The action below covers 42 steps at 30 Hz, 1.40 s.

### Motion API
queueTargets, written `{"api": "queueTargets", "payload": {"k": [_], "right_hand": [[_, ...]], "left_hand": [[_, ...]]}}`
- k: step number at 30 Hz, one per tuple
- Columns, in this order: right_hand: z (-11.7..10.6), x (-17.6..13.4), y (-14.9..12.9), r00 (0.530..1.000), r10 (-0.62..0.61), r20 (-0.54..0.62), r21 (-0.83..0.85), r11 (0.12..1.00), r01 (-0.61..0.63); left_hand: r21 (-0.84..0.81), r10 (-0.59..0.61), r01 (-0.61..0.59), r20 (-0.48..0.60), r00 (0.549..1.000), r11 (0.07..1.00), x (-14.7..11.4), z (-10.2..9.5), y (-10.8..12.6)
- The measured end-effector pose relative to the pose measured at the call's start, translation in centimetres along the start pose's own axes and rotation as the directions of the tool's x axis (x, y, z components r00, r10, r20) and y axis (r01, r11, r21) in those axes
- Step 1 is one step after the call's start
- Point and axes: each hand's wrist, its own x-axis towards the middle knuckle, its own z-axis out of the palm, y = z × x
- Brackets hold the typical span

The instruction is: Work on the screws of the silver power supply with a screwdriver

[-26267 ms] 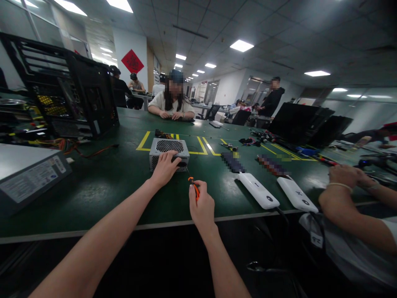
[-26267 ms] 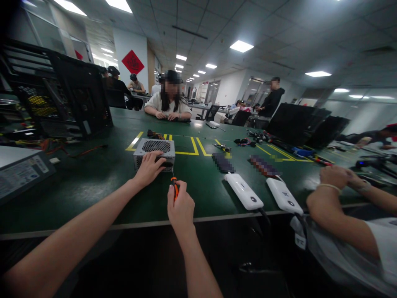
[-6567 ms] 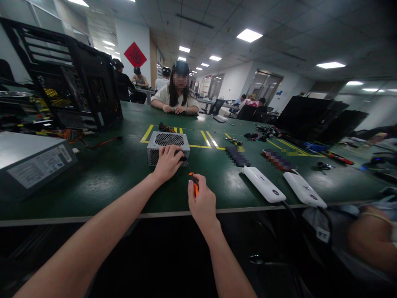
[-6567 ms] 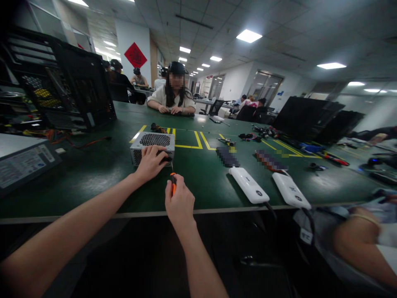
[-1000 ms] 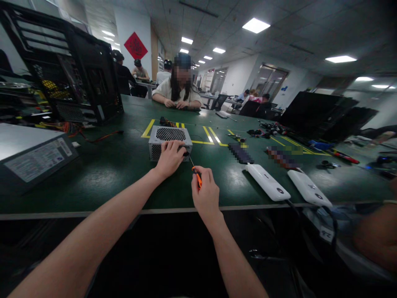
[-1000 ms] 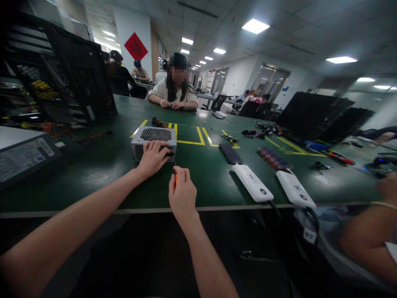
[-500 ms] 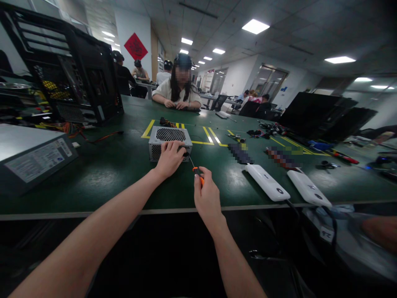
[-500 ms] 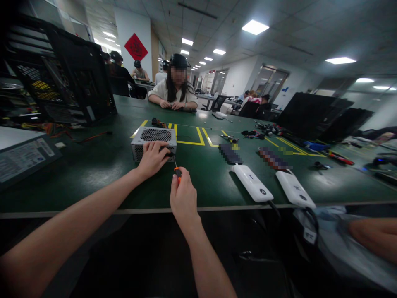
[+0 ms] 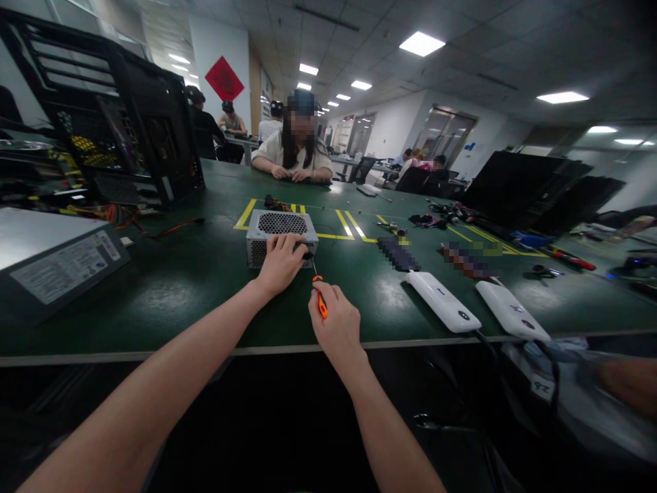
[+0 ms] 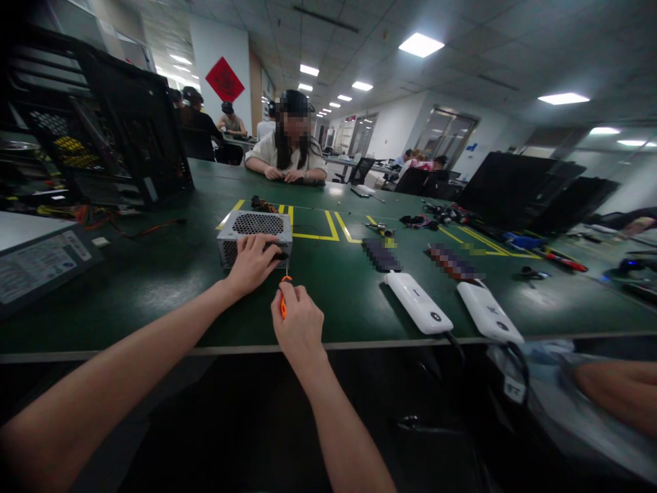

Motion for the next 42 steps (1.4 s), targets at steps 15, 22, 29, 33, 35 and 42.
{"api": "queueTargets", "payload": {"k": [15,22,29,33,35,42], "right_hand": [[-0.9,0.5,0.5,0.992,0.104,0.072,0.257,0.959,-0.119],[-0.5,0.1,0.6,0.998,-0.035,0.054,0.062,0.998,0.032],[-0.4,0.2,0.3,0.997,0.015,0.075,0.145,0.989,-0.026],[-0.3,0.0,0.9,0.997,-0.048,0.066,0.126,0.991,0.039],[-0.5,0.0,1.1,0.996,-0.057,0.074,0.130,0.990,0.047],[-0.8,0.3,1.0,0.999,0.022,0.042,0.262,0.965,-0.032]], "left_hand": [[-0.006,0.005,-0.004,0.018,1.000,1.000,0.1,-0.2,0.0],[-0.004,-0.004,0.004,0.006,1.000,1.000,0.1,-0.2,0.1],[-0.008,-0.014,0.014,0.010,1.000,1.000,0.1,-0.3,0.2],[0.007,-0.012,0.012,0.002,1.000,1.000,0.1,-0.2,0.2],[0.009,-0.011,0.011,0.000,1.000,1.000,0.0,-0.1,0.2],[-0.035,-0.017,0.016,-0.002,1.000,0.999,0.1,-0.2,0.1]]}}
